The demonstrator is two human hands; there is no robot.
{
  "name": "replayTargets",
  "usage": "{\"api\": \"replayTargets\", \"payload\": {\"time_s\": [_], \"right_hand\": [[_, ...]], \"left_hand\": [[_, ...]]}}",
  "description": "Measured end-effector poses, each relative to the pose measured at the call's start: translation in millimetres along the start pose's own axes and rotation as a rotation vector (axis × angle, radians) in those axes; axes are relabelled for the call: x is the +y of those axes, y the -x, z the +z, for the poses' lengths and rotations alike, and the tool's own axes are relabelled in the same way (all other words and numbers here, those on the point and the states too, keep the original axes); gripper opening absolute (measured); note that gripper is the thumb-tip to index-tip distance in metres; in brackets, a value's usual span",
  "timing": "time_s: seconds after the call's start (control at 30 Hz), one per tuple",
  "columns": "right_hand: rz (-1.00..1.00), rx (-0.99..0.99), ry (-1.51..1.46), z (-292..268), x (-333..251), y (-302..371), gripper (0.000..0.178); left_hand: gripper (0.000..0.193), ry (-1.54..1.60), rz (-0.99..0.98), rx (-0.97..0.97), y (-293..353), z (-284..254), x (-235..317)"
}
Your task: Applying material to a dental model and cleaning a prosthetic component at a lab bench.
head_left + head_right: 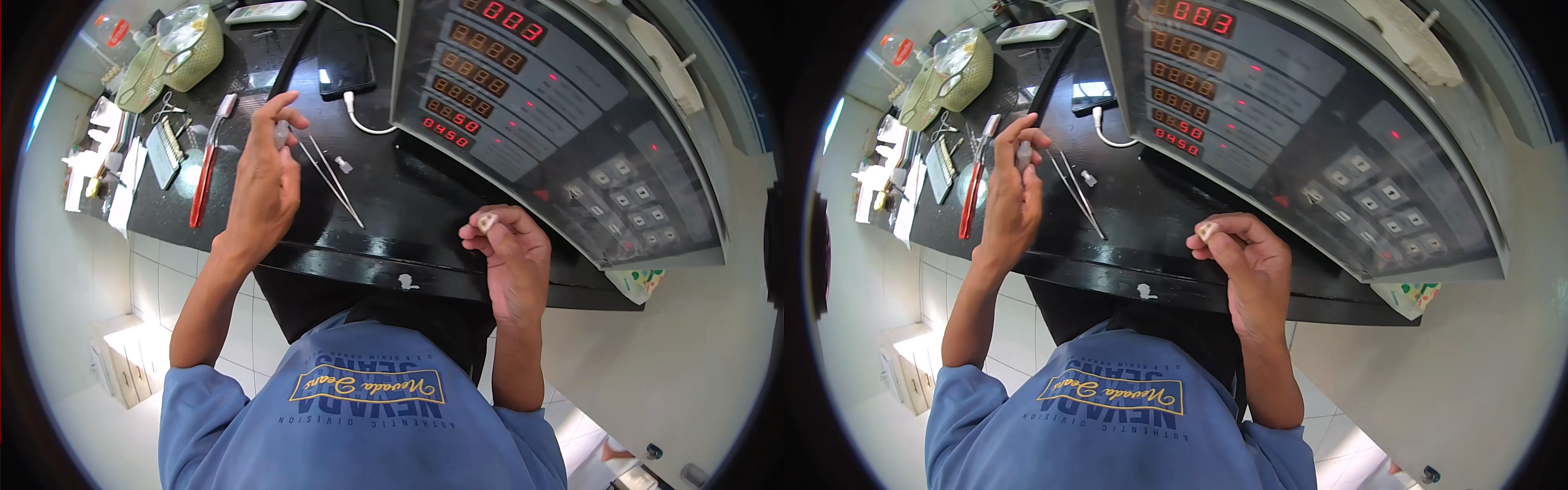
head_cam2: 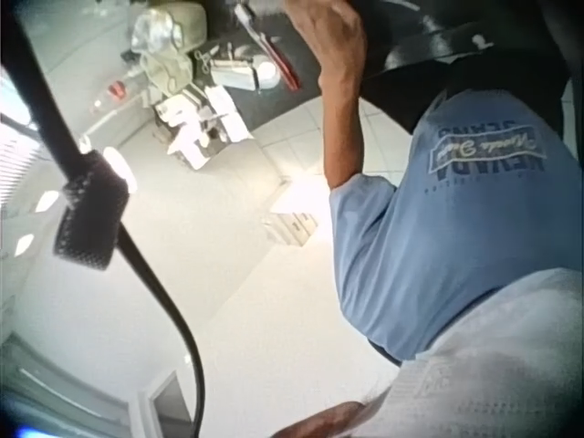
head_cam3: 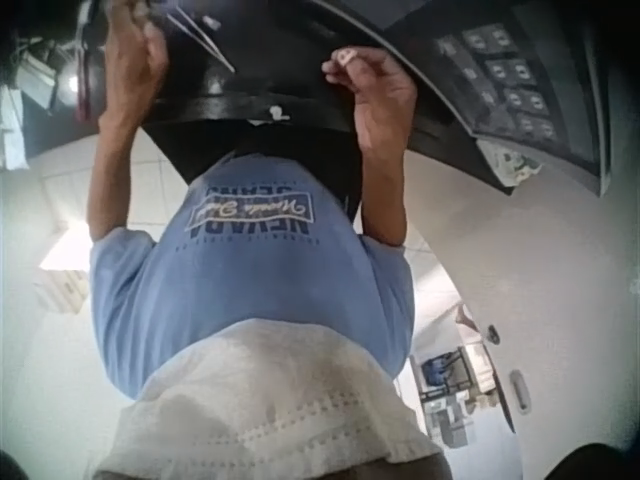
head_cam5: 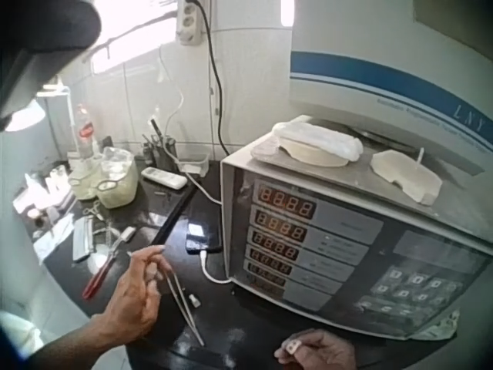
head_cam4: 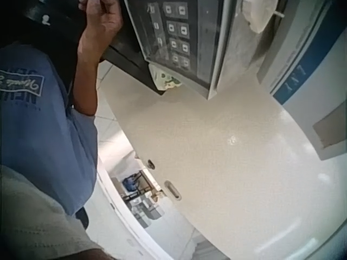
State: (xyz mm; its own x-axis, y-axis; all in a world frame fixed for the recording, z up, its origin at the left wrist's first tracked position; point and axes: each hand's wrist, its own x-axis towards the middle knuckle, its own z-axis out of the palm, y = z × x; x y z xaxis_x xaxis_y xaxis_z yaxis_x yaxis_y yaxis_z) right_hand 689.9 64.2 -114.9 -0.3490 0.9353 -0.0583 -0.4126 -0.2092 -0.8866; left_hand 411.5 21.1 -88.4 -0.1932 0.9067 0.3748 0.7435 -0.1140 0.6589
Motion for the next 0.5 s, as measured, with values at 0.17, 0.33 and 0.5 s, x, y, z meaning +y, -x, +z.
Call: {"api": "replayTargets", "payload": {"time_s": [0.17,0.33,0.5], "right_hand": [[0.007,-0.037,0.02,-1.3,0.1,-1.3,0.012],[0.004,-0.041,0.022,-1.2,-0.2,-0.3,0.013],[-0.006,-0.06,0.048,0.0,1.8,-1.1,0.013]], "left_hand": [[0.051,0.104,-0.055,0.001,2.3,6.0,-10.2],[0.047,-0.03,-0.009,-0.041,4.6,6.5,-9.2],[0.039,-0.14,-0.035,-0.048,10.0,5.1,-10.2]]}}
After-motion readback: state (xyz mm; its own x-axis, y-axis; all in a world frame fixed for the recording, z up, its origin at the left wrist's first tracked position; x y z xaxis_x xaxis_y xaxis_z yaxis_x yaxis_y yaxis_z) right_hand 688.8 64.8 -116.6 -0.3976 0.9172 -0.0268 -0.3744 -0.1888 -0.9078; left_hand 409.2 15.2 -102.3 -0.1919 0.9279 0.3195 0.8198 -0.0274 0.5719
